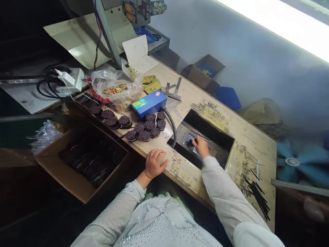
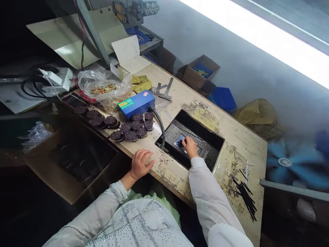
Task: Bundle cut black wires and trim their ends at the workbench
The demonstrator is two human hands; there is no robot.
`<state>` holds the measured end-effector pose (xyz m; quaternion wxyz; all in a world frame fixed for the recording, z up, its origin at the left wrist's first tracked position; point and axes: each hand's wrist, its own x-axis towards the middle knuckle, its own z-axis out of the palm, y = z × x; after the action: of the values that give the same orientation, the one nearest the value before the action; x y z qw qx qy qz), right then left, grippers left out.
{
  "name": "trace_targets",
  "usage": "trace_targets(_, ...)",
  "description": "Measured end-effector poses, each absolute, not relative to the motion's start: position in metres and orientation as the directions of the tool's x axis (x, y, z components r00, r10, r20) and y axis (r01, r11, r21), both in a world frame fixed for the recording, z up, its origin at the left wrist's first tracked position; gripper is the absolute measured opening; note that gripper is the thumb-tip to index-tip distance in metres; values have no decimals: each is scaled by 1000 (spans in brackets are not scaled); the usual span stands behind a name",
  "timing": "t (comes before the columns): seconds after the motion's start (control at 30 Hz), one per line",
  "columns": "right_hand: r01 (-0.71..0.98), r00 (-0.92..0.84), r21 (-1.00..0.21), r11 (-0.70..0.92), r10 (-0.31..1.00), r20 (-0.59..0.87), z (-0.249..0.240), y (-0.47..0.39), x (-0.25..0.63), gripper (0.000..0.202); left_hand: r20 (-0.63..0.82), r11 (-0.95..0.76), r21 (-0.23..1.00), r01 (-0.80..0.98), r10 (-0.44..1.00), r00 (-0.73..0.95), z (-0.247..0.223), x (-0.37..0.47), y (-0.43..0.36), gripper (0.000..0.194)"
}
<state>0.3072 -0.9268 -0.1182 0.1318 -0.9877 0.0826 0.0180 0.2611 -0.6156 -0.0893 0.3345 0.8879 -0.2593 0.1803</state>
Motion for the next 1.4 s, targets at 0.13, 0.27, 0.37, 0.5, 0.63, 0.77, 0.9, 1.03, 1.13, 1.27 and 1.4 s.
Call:
trace_targets(0.13, -159, 982, -141, -977, -141, -127, -125, -926, 317, 21, 460, -630, 539, -559, -335, 822, -91, 261, -616, 23)
trace_targets(0.27, -161, 976, -78, -984, -147, -164, -128, -926, 321, 23, 495, -622, 525, -582, -333, 802, -89, 261, -616, 23)
trace_targets(0.37, -174, 971, -59, -983, -161, -177, -131, -928, 323, 24, 541, -622, 490, -611, -333, 772, -87, 262, -616, 24)
trace_targets(0.5, -175, 968, -44, -984, -164, -192, -132, -930, 325, 25, 536, -633, 481, -606, -335, 775, -87, 262, -617, 23)
trace_targets(0.63, -184, 965, -33, -982, -174, -199, -130, -930, 327, 25, 482, -638, 514, -573, -338, 808, -89, 261, -616, 21)
trace_targets(0.77, -182, 962, -27, -983, -172, -210, -130, -929, 328, 25, 485, -622, 532, -575, -333, 809, -90, 261, -616, 22)
trace_targets(0.9, -183, 961, -22, -983, -174, -215, -131, -928, 330, 25, 450, -631, 545, -551, -335, 828, -92, 261, -616, 22)
trace_targets(1.03, -189, 964, -41, -981, -178, -195, -125, -927, 329, 24, 466, -629, 537, -563, -336, 819, -93, 261, -615, 22)
trace_targets(1.13, -191, 980, -148, -970, -180, -86, -106, -937, 320, 25, 514, -627, 502, -596, -338, 788, -92, 263, -614, 23)
trace_targets(1.27, -256, 953, -341, -905, -296, 71, -66, -978, 289, 29, 537, -628, 482, -611, -340, 772, -89, 266, -614, 22)
trace_targets(1.4, -468, 839, -413, -781, -540, 69, -35, -1028, 242, 34, 567, -614, 475, -630, -334, 753, -89, 270, -616, 21)
